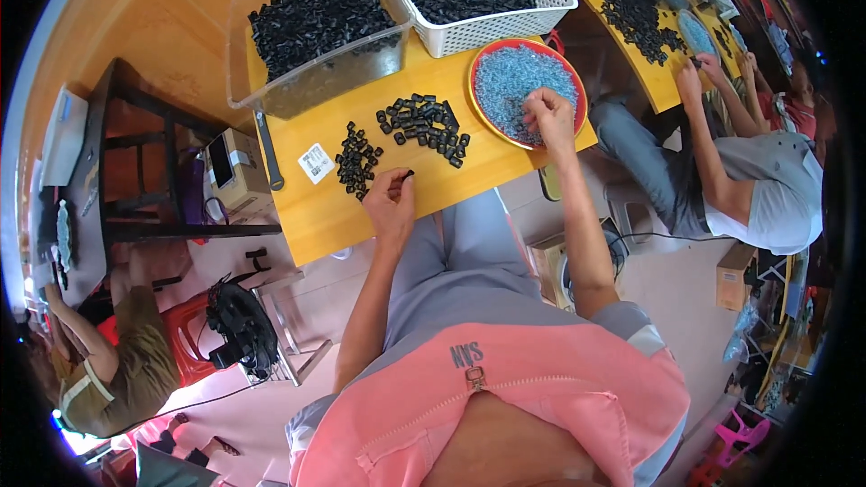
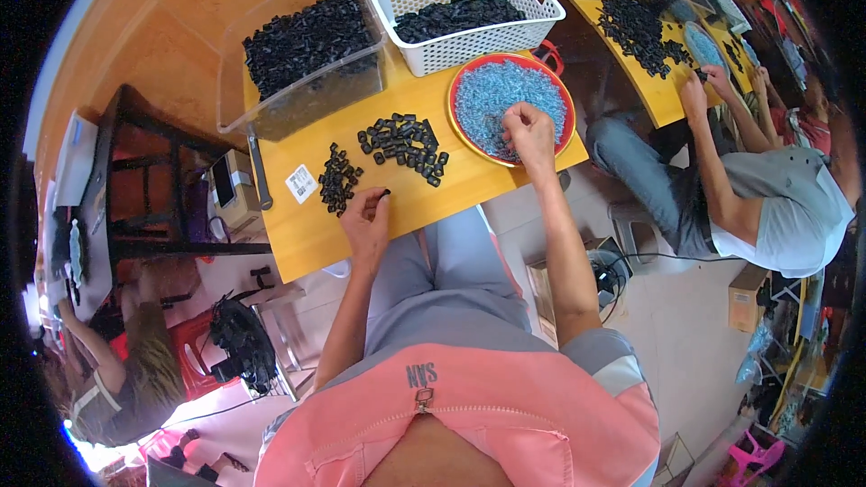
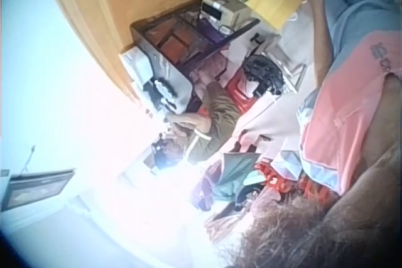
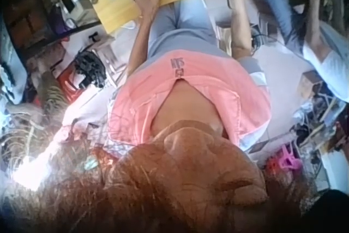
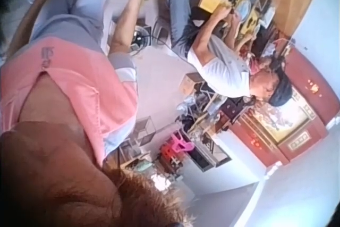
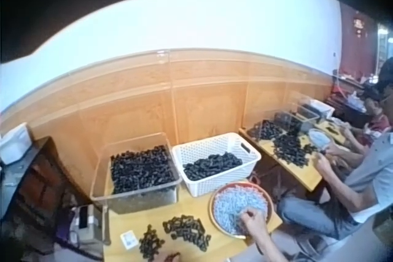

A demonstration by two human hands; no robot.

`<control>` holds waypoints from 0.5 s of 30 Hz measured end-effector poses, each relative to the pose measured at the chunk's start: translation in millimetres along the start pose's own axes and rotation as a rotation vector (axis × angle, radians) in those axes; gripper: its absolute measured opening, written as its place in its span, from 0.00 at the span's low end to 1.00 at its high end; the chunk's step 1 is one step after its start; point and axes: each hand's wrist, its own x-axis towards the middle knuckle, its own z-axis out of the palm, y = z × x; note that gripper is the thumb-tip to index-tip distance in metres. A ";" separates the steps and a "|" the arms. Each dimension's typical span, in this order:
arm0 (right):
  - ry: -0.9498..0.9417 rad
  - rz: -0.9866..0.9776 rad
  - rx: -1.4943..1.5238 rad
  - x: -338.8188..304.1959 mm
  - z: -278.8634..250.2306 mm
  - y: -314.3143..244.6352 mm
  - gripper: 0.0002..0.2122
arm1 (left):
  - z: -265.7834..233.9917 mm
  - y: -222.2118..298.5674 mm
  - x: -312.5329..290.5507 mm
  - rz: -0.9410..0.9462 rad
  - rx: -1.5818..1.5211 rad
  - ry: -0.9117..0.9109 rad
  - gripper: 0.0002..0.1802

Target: The person assembles small components by picking blue pieces from a tray and inserting them into black plastic casings by hand.

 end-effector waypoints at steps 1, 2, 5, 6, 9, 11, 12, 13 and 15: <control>-0.009 0.049 0.092 2.1 -0.4 1.9 0.04 | 0.1 -1.6 -0.2 -0.019 -0.064 0.013 0.06; -0.018 0.097 0.184 3.2 -0.9 2.9 0.04 | 0.1 -3.0 -0.2 -0.020 -0.066 0.012 0.06; -0.038 0.121 0.116 4.7 -2.3 2.2 0.04 | 0.2 -3.6 0.7 -0.024 -0.053 -0.004 0.07; -0.039 0.120 0.113 5.0 -1.7 0.8 0.04 | 0.1 -2.9 0.9 -0.028 -0.030 -0.009 0.07; 0.010 0.079 0.001 1.5 1.8 -3.4 0.05 | -1.2 -0.8 -0.7 -0.050 -0.025 -0.006 0.07; 0.026 -0.092 -0.101 -2.8 7.8 -6.9 0.05 | -4.5 2.5 -1.1 -0.069 -0.038 0.016 0.07; 0.012 -0.094 -0.100 -7.8 10.8 -9.8 0.05 | -4.4 4.8 0.6 -0.098 -0.176 0.000 0.06; -0.046 -0.139 -0.091 -17.1 16.4 -18.6 0.05 | -6.2 7.6 1.4 -0.125 -0.314 -0.013 0.06; -0.165 -0.190 -0.064 -38.0 30.2 -31.3 0.03 | -7.3 13.6 1.8 -0.207 -0.462 -0.040 0.06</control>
